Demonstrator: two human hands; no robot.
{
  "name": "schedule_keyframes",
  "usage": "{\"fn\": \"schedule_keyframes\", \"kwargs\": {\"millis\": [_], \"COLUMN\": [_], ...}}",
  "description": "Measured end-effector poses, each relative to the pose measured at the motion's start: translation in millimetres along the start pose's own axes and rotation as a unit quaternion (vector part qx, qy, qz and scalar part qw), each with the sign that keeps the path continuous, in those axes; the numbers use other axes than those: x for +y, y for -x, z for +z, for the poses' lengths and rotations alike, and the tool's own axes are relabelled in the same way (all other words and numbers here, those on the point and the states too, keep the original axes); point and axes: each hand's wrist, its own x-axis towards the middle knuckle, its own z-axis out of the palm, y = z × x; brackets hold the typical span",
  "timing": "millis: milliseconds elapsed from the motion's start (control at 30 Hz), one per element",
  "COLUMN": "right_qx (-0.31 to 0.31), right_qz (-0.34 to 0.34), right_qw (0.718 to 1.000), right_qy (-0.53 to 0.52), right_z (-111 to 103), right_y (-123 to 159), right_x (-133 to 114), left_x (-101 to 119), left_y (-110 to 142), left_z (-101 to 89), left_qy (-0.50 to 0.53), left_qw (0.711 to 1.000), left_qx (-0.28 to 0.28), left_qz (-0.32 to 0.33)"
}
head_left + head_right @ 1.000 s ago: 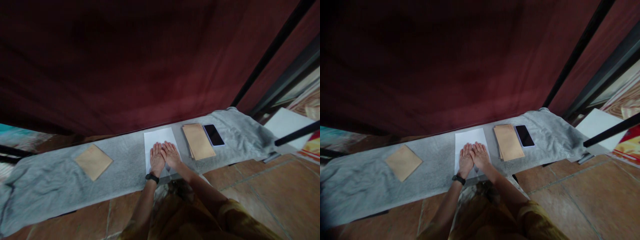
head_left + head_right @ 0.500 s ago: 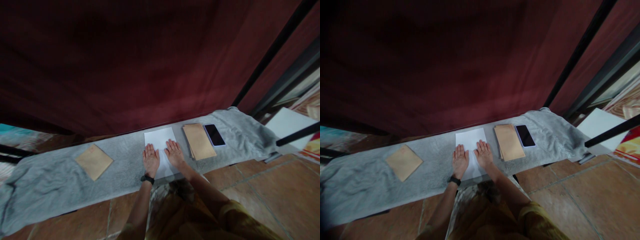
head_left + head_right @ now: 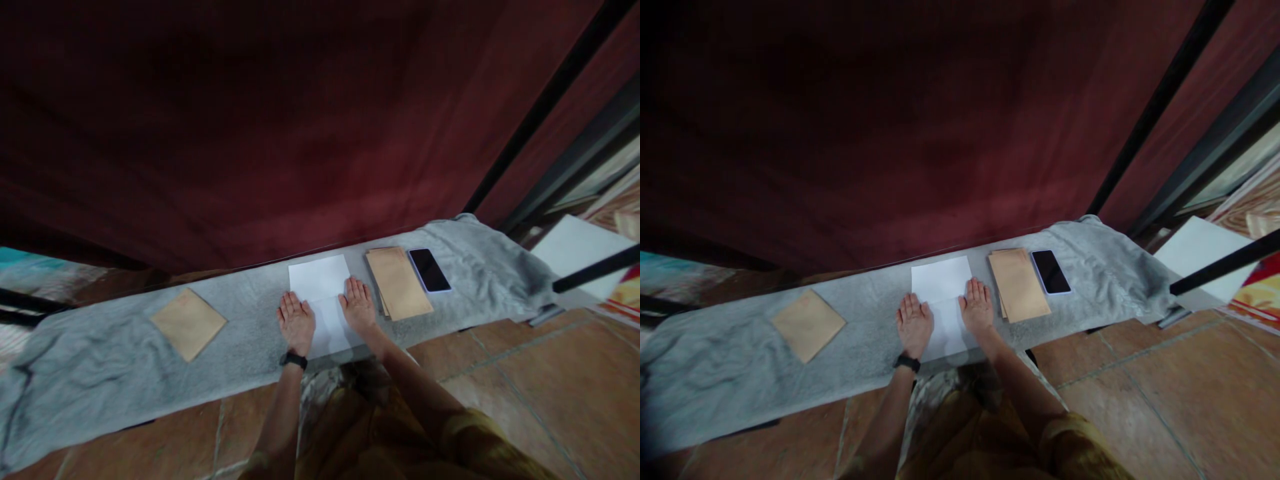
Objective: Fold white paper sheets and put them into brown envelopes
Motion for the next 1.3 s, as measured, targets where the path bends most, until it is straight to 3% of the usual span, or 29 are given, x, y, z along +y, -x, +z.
{"fn": "schedule_keyframes", "kwargs": {"millis": [267, 500, 633, 800, 1300], "right_qx": [-0.016, -0.09, -0.123, -0.113, -0.03], "right_qz": [0.024, -0.114, -0.145, -0.129, 0.003], "right_qw": [1.0, 0.987, 0.979, 0.984, 0.999], "right_qy": [0.0, -0.068, -0.07, -0.048, -0.021], "right_z": [-7.9, -6.9, -2.8, -0.2, 19.8], "right_y": [-7.9, -31.9, -43.1, -47.7, -46.4], "right_x": [-0.2, -20.2, -22.8, -20.0, -17.7], "left_x": [4.9, 26.2, 30.4, 28.9, 23.3], "left_y": [-8.4, -28.0, -38.5, -41.1, -39.1], "left_z": [-8.6, 0.8, 6.4, 7.5, 17.2], "left_qy": [0.009, 0.056, 0.043, 0.032, 0.046], "left_qw": [1.0, 0.978, 0.966, 0.973, 0.998], "left_qx": [-0.016, -0.122, -0.165, -0.157, -0.052], "left_qz": [-0.008, 0.161, 0.194, 0.166, 0.005]}}
